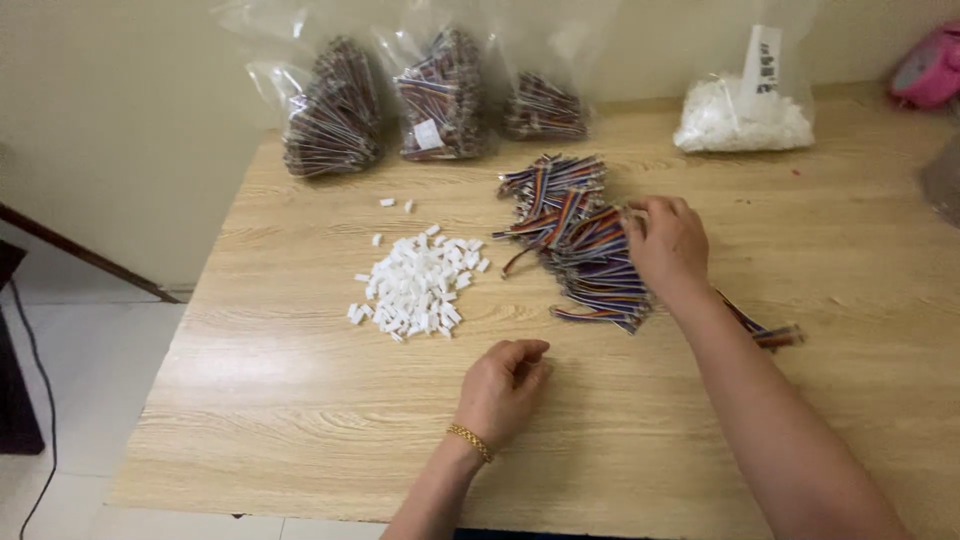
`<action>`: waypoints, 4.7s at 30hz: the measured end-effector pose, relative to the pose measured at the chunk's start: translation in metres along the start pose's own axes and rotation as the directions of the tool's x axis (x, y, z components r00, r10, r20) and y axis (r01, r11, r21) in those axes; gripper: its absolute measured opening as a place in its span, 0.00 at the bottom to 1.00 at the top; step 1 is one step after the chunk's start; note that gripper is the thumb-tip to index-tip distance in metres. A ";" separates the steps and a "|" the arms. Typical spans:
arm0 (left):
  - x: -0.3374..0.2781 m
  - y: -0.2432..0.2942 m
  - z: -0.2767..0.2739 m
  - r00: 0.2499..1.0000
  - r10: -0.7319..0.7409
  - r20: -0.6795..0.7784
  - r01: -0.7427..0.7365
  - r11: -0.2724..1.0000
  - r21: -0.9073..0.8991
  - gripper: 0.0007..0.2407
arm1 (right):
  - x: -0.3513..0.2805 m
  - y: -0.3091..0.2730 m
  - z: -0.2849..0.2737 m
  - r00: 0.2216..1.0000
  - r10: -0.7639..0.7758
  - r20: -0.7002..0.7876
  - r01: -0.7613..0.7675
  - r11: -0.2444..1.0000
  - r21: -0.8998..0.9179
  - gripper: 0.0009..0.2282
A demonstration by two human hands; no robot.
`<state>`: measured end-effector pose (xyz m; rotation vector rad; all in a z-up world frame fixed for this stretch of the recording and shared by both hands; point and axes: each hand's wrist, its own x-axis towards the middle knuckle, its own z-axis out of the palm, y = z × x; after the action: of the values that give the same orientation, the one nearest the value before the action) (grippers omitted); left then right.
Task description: Assembling wire harnesses by attaching plastic connectors to ribbon cables
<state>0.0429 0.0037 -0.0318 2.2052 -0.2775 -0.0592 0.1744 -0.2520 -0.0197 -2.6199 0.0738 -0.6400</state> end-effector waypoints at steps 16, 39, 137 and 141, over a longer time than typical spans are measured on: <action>0.137 -0.019 0.003 0.924 0.234 -0.302 0.031 0.741 0.671 0.09 | -0.005 -0.041 0.016 0.971 -0.240 -0.016 0.235 0.961 -0.147 0.10; 0.095 0.009 -0.015 0.911 0.298 -0.284 -0.097 0.826 0.555 0.12 | 0.071 -0.078 0.005 0.916 0.112 0.385 -0.046 0.983 -0.175 0.12; -0.015 0.060 -0.057 0.928 0.369 -0.051 -0.362 0.926 0.107 0.02 | -0.099 -0.106 -0.106 0.780 -0.469 0.415 0.451 0.880 0.148 0.11; -0.019 0.060 -0.063 0.971 0.239 -0.022 -0.240 0.967 -0.085 0.03 | -0.103 -0.095 -0.092 0.792 -0.484 0.373 0.461 0.874 0.157 0.08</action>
<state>0.0228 0.0217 0.0531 2.0699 -0.5235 0.0730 0.0364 -0.1879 0.0507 -2.6626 -0.7416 -0.2281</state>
